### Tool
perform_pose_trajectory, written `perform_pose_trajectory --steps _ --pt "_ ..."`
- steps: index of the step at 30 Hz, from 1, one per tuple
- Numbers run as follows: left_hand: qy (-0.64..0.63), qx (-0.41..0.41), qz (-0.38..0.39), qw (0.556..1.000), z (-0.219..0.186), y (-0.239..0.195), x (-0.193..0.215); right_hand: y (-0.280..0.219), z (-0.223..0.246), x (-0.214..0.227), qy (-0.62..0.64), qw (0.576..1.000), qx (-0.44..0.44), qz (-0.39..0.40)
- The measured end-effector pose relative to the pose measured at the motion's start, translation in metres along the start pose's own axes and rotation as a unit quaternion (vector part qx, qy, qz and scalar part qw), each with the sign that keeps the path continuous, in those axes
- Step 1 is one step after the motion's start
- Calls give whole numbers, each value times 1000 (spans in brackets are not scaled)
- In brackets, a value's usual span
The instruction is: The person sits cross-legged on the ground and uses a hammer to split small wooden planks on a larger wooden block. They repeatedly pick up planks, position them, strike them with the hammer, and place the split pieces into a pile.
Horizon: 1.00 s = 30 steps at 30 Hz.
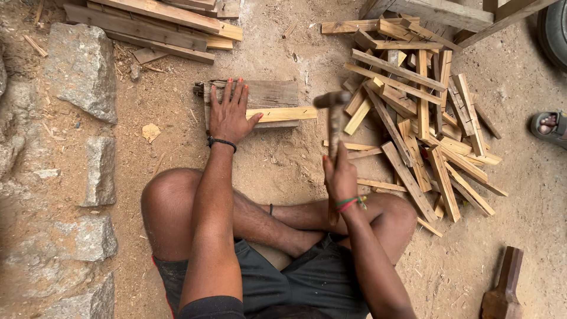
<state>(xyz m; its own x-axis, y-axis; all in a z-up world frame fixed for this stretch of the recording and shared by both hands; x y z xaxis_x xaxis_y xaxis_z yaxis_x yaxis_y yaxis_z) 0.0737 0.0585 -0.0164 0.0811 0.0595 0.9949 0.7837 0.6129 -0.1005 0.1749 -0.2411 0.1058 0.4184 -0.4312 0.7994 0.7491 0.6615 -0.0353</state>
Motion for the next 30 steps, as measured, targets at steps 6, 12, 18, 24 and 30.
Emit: perform_pose_trajectory --steps 6,12,18,24,30 --pt "-4 -1 -18 1000 0 -4 7 7 0 52 9 999 -39 13" --pt "-4 7 -28 1000 0 -4 8 -8 37 99 86 986 66 -128" --pt "-1 10 -23 1000 0 -4 11 10 -1 -20 -158 985 53 39" --pt "-21 2 -61 998 -1 -7 13 3 6 25 -76 995 64 -3" --pt "2 7 -31 999 1 -6 9 2 -7 15 1 998 23 -66"
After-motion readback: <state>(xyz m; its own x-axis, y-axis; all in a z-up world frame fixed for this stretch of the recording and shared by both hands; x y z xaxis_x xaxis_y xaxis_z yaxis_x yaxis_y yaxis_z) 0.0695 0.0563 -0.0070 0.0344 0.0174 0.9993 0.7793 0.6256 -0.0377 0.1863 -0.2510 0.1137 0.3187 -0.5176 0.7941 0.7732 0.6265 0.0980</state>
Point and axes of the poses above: each hand's wrist, its own y-axis towards the middle knuckle, its own x-axis out of the back of the hand, z = x × y, the point moved 10 cm from there along y, towards the middle knuckle, and after that the axes turned 5 degrees about x, right-handed, at the moved point
